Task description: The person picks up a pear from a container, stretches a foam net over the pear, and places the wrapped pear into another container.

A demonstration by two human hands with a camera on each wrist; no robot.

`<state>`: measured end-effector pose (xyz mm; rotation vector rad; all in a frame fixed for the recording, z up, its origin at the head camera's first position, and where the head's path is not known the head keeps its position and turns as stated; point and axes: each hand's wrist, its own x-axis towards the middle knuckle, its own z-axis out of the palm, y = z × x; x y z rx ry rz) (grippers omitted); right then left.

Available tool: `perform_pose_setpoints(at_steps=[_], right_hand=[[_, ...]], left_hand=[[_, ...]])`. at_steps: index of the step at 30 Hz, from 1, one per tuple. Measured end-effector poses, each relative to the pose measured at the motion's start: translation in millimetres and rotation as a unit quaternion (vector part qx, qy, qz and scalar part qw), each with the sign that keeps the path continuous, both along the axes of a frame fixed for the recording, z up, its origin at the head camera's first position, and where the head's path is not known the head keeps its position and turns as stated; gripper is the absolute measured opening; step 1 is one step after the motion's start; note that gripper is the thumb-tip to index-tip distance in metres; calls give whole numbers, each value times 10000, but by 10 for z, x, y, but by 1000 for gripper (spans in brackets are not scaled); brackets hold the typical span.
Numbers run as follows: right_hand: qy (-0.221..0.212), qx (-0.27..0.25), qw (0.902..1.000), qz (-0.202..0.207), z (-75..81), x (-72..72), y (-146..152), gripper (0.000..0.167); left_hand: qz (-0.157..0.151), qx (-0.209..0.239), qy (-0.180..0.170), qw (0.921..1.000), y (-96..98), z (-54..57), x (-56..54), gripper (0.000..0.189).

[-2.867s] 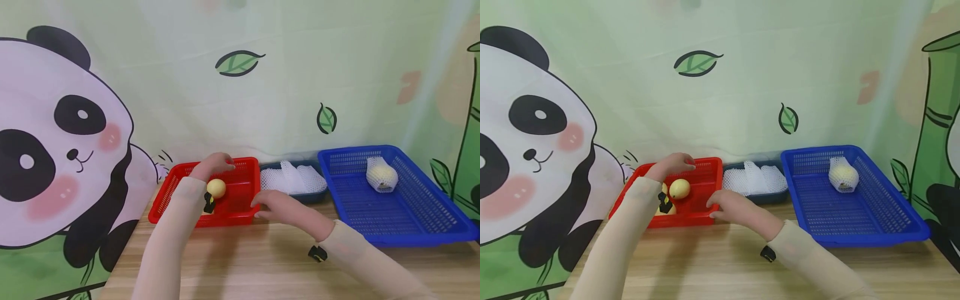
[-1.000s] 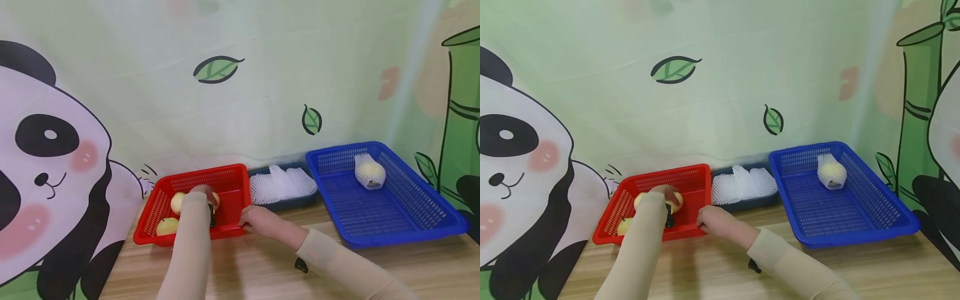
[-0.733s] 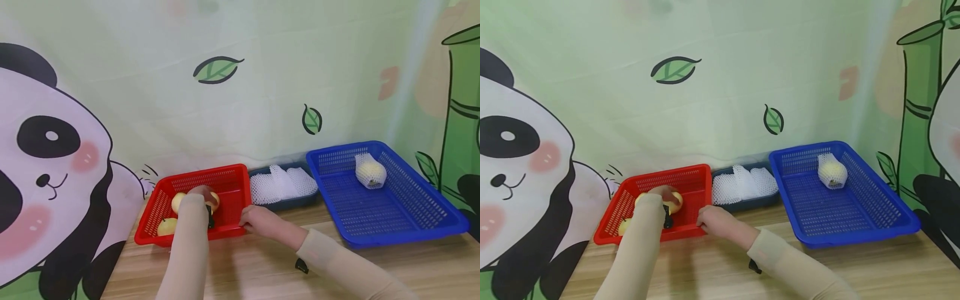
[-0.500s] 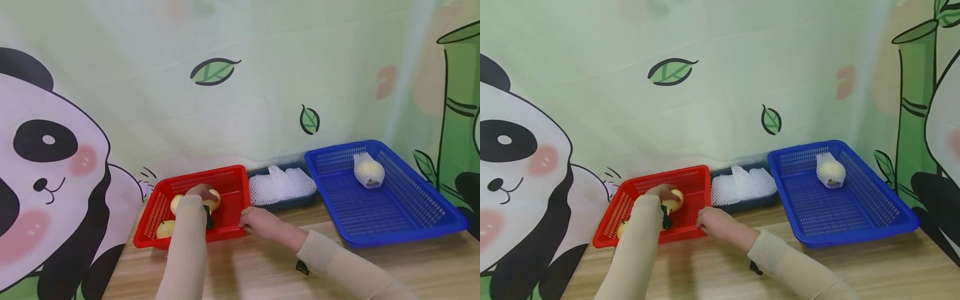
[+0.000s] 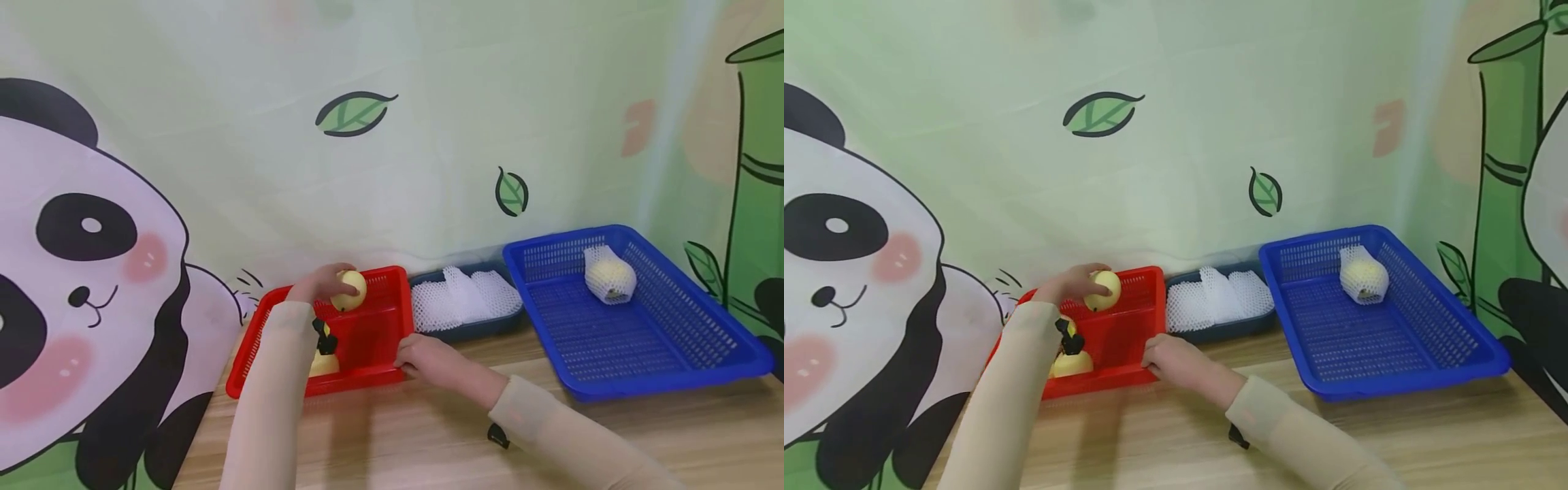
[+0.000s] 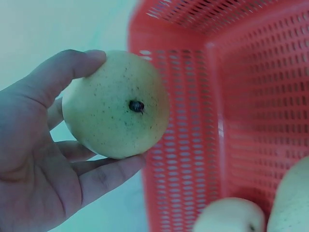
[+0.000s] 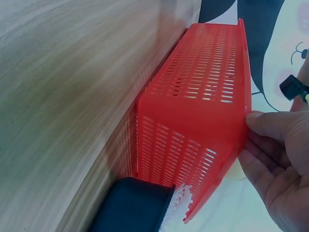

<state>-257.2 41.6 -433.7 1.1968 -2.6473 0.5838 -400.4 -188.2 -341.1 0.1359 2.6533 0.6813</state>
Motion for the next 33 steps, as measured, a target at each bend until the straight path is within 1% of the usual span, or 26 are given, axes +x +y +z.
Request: perform_pose_setpoints(at_steps=[3,8,11,14,16,19,21,23,25,29,31,33], right_hand=[[18,17,10000,-32,1,8,3,18],[171,38,9998,11,-39,28,11,18],[262,-19,9996,90,-59,50,39,18],[387,-210,9990,81,-49,106,105,16],[524,-389,9979,25,-24,153,168,16],[519,-584,9969,-99,40,235,282,14],[379,-670,9969,-170,90,299,365,13],[153,-731,9969,-265,135,369,459,13],[71,-845,9959,-328,171,445,562,13],[301,-1170,9918,-424,197,586,771,13],[493,-1330,9886,-500,194,644,872,14],[561,-1457,9858,-625,193,690,961,15]], left_hand=[[-199,70,218,9995,1,57,60,69],[-416,197,358,9983,15,106,213,72],[-411,367,402,9977,42,114,304,74],[-463,510,476,9965,75,114,396,75],[-455,669,485,9955,102,116,458,75],[-461,866,594,9934,136,135,564,76],[-512,920,758,9915,151,149,646,77],[-624,882,1043,9887,174,154,739,78],[-687,844,1290,9857,212,149,848,77],[-639,934,1625,9802,350,84,1077,76],[-636,1064,1709,9775,436,32,1187,76],[-697,1241,1761,9740,527,-20,1291,74]])
